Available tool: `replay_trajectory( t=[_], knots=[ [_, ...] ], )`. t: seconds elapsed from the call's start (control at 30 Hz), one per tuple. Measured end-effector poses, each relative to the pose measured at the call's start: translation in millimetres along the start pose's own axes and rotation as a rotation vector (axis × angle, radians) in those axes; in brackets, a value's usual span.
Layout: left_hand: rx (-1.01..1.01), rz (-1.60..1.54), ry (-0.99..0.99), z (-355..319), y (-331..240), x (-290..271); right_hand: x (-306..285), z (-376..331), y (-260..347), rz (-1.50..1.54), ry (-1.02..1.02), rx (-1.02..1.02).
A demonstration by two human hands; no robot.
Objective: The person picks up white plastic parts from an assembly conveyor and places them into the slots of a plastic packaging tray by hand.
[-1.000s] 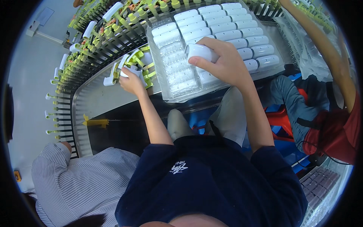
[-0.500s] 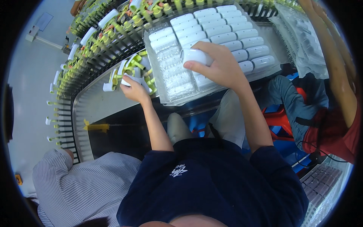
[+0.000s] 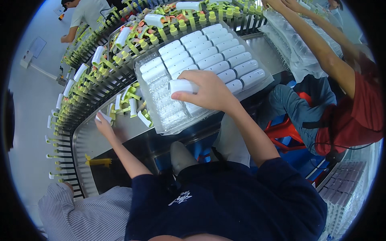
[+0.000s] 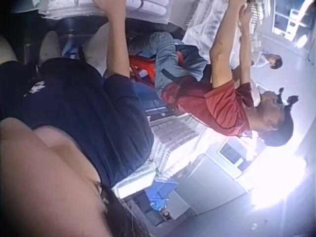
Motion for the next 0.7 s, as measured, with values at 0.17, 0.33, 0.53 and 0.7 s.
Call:
replay_trajectory(
  t=[0.17, 0.33, 0.53, 0.7],
  knots=[
    [-0.227, -0.308, 0.280, 13.0, 24.5, 32.4, -9.4, 0.6, -1.4, 0.008, 0.007, 0.042],
    [-0.233, -0.158, 0.213, -20.5, -2.4, 26.3, -6.8, 3.8, -5.6, 0.000, 0.015, 0.049],
    [-0.220, -0.124, 0.019, -60.8, -36.7, 8.6, -5.9, 3.2, -2.4, 0.008, -0.019, 0.017],
    [-0.257, -0.074, -0.027, -94.4, -64.2, -3.3, -5.1, 2.7, -2.6, -0.012, -0.042, 0.004]
  ],
)
Point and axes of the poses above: each hand's wrist, its own z-axis towards the middle knuckle, its own x-axis out of the palm, y = z × x, the point moved 6 cm from there along z, towards the middle knuckle, and after that the axes turned 12 degrees about -z, right-handed, at the moved point
